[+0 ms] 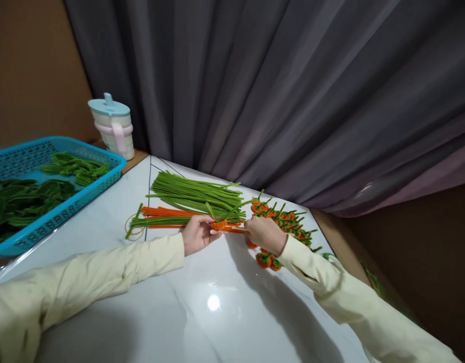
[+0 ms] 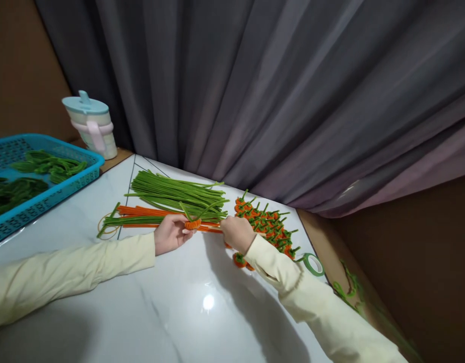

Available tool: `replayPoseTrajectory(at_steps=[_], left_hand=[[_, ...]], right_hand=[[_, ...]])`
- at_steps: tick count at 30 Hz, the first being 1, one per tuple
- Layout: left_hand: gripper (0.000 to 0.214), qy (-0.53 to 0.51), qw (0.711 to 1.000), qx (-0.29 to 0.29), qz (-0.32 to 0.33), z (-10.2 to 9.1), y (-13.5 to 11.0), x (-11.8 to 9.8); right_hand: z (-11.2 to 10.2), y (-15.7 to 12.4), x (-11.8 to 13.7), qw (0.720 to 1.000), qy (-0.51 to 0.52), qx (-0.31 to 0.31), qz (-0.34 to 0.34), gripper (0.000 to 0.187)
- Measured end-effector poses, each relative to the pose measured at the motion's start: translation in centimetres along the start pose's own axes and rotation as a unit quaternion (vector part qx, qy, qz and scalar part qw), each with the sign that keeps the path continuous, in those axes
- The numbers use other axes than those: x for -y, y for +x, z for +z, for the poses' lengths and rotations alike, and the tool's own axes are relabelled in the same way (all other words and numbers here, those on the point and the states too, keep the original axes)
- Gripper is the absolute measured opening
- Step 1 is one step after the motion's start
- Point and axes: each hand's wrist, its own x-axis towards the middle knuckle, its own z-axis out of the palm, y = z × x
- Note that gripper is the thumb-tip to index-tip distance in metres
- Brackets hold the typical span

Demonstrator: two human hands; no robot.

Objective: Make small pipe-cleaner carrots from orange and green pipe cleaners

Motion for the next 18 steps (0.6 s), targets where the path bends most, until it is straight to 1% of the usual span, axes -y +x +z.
replayPoseTrajectory(at_steps=[4, 9, 13, 18], left_hand=[[0.014, -0.003, 1.000, 0.005, -0.011, 0.0, 0.0, 0.0], [0.016, -0.002, 1.000, 0.004, -0.016, 0.0, 0.1, 0.0], [0.017, 0.001, 1.000, 0.005, -0.017, -0.1, 0.2, 0.0], [0.015, 0.007, 1.000, 0.004, -0.017, -0.2, 0.2, -0.1]], right_hand=[[0.6, 1.2, 0.9, 0.999, 0.013, 0.009, 0.033, 0.017], [1.2, 1.1, 0.8, 0.997, 0.035, -0.004, 0.065, 0.025], [1.3, 1.1, 0.0, 0.994, 0.061, 0.003, 0.087, 0.024], [0.7, 0.2, -2.1, 0.989, 0.100, 0.006, 0.105, 0.017]])
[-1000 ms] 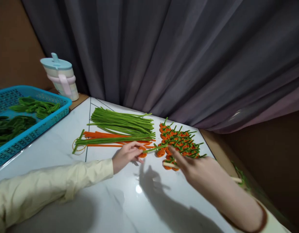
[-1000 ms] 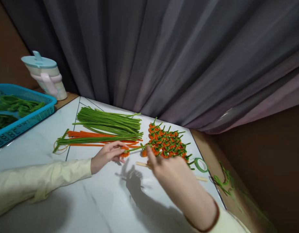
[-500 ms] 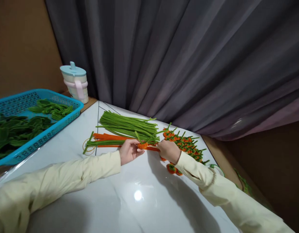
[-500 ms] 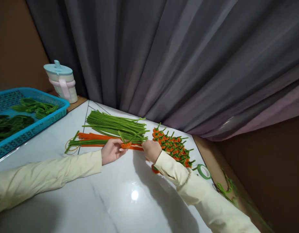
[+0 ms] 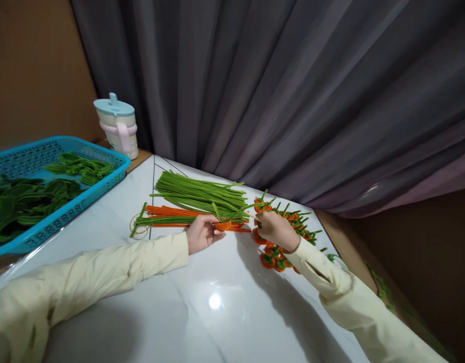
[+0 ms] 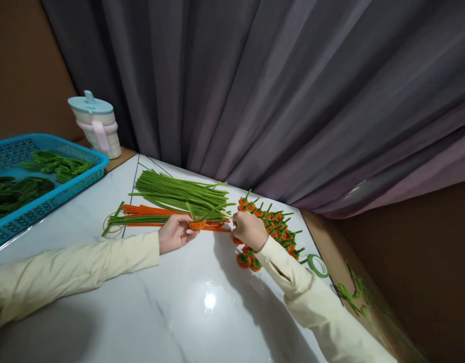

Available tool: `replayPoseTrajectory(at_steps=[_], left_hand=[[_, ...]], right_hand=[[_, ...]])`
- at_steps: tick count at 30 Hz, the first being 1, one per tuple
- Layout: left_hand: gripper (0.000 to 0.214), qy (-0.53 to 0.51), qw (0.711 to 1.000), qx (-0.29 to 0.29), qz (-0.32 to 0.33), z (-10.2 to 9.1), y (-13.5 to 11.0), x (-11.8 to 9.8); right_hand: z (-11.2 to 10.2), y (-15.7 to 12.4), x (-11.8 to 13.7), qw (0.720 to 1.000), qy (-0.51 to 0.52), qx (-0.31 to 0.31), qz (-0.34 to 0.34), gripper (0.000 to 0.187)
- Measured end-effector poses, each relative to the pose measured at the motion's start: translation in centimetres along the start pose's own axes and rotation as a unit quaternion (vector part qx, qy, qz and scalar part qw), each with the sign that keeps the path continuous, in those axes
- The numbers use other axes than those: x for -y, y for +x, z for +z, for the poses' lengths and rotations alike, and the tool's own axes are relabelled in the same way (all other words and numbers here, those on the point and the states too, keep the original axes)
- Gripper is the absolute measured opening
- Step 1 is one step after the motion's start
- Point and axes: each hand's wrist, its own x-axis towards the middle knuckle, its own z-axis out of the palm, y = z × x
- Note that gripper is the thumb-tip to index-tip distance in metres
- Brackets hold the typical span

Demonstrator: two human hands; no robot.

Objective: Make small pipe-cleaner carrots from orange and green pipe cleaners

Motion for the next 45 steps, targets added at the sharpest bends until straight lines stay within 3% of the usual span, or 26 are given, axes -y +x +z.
replayPoseTrajectory(at_steps=[9, 12, 15, 18, 21, 24, 28, 32, 38, 41, 45], left_hand=[[0.017, 0.041, 0.999, -0.003, 0.015, -0.1, 0.1, 0.1], [0.015, 0.074, 0.997, -0.005, 0.029, 0.2, -0.1, 0.5], [0.010, 0.175, 0.982, 0.016, 0.067, 0.6, -0.5, 1.1], [0.012, 0.270, 0.956, 0.031, 0.110, 0.7, -0.8, 1.4], [0.020, 0.318, 0.937, 0.022, 0.141, 0.5, -0.8, 1.7], [0.026, 0.411, 0.892, 0.028, 0.185, 0.0, -0.8, 2.3], [0.024, 0.481, 0.837, 0.084, 0.247, -0.4, -1.2, 3.0], [0.025, 0.468, 0.846, 0.136, 0.216, -0.3, -1.7, 3.0], [0.021, 0.483, 0.833, 0.149, 0.226, -0.3, -1.8, 3.0], [0.019, 0.520, 0.798, 0.146, 0.267, -0.4, -1.8, 3.2], [0.017, 0.596, 0.693, 0.136, 0.382, -0.5, -1.9, 3.4]], right_hand=[[-0.4, -2.3, -1.6, 0.999, 0.025, -0.024, 0.006, 0.010], [-2.2, -4.2, -2.4, 0.996, 0.006, -0.087, 0.025, 0.008], [-3.7, -7.2, -2.6, 0.988, -0.011, -0.150, 0.023, 0.013], [-3.4, -9.8, -1.2, 0.993, 0.016, -0.097, -0.072, 0.011], [-1.5, -10.7, 1.2, 0.985, -0.030, -0.068, -0.153, 0.009], [0.8, -10.1, 2.5, 0.979, -0.074, -0.072, -0.179, 0.028], [2.4, -9.6, 2.2, 0.956, -0.147, -0.116, -0.227, 0.044], [1.6, -9.9, 2.4, 0.942, -0.164, -0.122, -0.266, 0.047], [0.4, -9.4, 3.5, 0.958, -0.127, -0.058, -0.249, 0.045], [0.6, -8.9, 3.8, 0.960, -0.118, -0.044, -0.251, 0.045], [1.2, -8.4, 4.0, 0.960, -0.116, -0.021, -0.253, 0.051]])
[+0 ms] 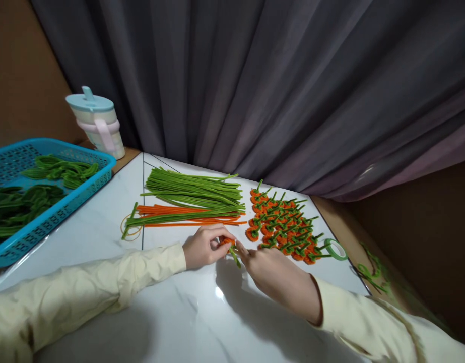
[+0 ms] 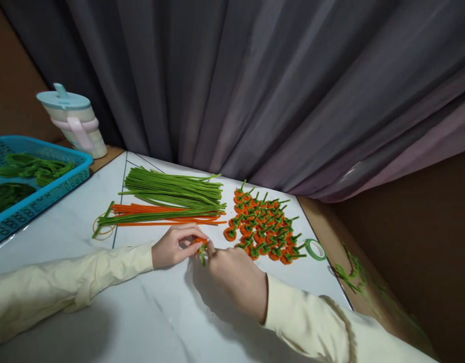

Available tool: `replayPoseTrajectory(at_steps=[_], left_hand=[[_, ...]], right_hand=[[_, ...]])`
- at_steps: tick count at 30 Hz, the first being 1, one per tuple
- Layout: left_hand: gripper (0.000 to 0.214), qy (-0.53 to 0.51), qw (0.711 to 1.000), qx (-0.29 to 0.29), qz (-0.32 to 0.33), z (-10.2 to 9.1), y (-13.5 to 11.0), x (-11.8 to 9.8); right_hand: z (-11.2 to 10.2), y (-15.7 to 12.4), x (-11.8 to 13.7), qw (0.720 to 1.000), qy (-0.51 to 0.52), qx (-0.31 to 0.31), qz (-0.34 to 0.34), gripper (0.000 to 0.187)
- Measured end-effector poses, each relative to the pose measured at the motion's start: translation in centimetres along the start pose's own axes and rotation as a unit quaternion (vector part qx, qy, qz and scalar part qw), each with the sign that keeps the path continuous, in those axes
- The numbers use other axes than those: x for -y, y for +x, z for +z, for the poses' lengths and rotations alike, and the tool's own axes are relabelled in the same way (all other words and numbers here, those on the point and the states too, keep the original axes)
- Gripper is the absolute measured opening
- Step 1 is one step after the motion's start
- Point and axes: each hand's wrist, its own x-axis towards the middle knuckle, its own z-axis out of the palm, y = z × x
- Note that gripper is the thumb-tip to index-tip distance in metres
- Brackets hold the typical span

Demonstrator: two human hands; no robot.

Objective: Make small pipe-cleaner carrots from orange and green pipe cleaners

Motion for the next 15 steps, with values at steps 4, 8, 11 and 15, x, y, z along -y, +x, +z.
replayPoseTrajectory(at_steps=[4, 8, 11, 15], left_hand=[[0.018, 0.096, 0.992, -0.033, 0.078, 0.2, -0.1, 0.1], [0.018, 0.124, 0.985, -0.039, 0.116, 0.5, -0.1, 0.2], [0.018, 0.123, 0.984, -0.044, 0.120, 0.6, -0.2, 0.2], [0.018, 0.129, 0.982, -0.053, 0.128, 0.5, -0.3, 0.2]], right_hand=[[1.2, 0.5, 0.4, 1.000, -0.013, -0.009, 0.008, 0.057], [2.1, 0.6, 0.8, 0.999, -0.042, -0.024, 0.012, 0.051], [2.2, 0.6, 0.9, 0.998, -0.049, -0.049, 0.007, 0.046], [2.4, 0.7, 1.1, 0.998, 0.001, -0.048, 0.032, 0.037]])
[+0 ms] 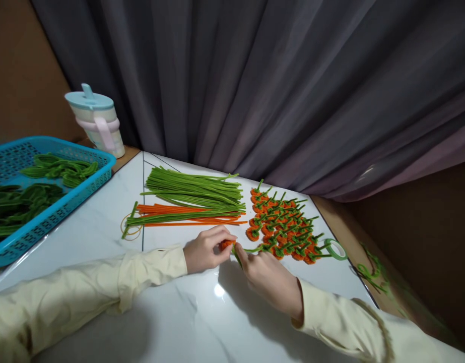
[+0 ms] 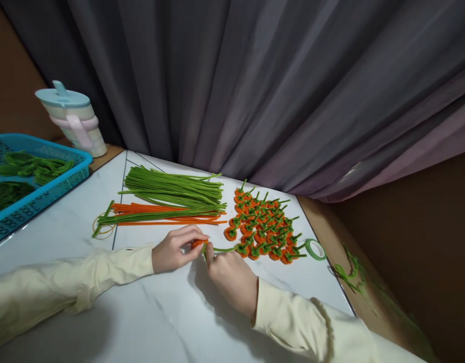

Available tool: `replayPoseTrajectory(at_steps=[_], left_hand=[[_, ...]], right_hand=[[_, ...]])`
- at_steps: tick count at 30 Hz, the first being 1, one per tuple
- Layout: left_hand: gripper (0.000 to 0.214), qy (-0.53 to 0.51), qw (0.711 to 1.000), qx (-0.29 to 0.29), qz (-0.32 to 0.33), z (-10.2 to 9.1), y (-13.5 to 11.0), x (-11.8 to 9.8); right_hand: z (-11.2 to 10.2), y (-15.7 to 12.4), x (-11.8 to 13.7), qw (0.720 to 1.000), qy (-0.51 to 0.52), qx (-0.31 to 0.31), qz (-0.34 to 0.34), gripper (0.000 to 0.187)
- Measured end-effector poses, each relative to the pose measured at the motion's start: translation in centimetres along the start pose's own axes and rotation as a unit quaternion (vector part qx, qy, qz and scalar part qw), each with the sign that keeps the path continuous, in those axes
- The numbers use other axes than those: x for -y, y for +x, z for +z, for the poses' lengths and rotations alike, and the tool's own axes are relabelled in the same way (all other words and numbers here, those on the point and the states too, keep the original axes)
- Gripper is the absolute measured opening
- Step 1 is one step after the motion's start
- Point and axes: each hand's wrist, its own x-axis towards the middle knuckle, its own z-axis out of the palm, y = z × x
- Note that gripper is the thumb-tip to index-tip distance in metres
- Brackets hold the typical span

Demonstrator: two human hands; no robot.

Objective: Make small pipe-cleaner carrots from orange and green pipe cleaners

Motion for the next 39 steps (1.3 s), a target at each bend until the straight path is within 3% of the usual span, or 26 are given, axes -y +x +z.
replayPoseTrajectory(at_steps=[3, 6, 10, 16, 18, 23, 25, 28, 30, 39], left_hand=[[0.018, 0.007, 1.000, -0.004, 0.008, -0.1, 0.0, 0.0], [0.018, 0.016, 1.000, -0.008, 0.010, -0.2, 0.0, 0.0], [0.017, 0.011, 1.000, -0.015, -0.005, -0.2, 0.2, -0.2], [0.018, 0.014, 1.000, -0.019, 0.009, -0.3, 0.2, -0.3], [0.018, 0.016, 1.000, -0.020, 0.016, -0.3, 0.2, -0.3], [0.017, 0.010, 0.999, -0.037, 0.012, -0.2, 0.1, -0.1], [0.017, 0.012, 0.999, -0.037, 0.014, -0.1, 0.0, 0.1], [0.019, 0.028, 0.998, -0.039, 0.028, 0.0, -0.2, 0.2], [0.019, 0.041, 0.998, -0.037, 0.040, 0.0, -0.2, 0.1], [0.019, 0.063, 0.996, 0.038, 0.049, -0.3, 0.0, 0.2]], right_hand=[[0.5, 0.2, 0.0, 0.994, 0.099, -0.004, 0.053, 0.021], [1.0, 0.4, -0.2, 0.967, 0.234, -0.029, 0.097, 0.014], [1.4, 0.4, -0.6, 0.927, 0.350, -0.056, 0.124, 0.017], [1.0, 0.0, -0.3, 0.895, 0.424, -0.072, 0.122, 0.023], [0.6, 0.0, -0.1, 0.861, 0.490, -0.051, 0.128, 0.024], [0.3, 0.2, -0.1, 0.729, 0.665, 0.008, 0.164, 0.032], [0.5, 0.2, 0.0, 0.716, 0.676, 0.008, 0.172, 0.035], [0.8, 0.2, 0.3, 0.722, 0.671, -0.013, 0.165, 0.033], [1.0, 0.3, 0.5, 0.704, 0.691, -0.028, 0.162, 0.032], [3.1, 0.8, 0.2, 0.522, 0.843, 0.007, 0.129, 0.046]])
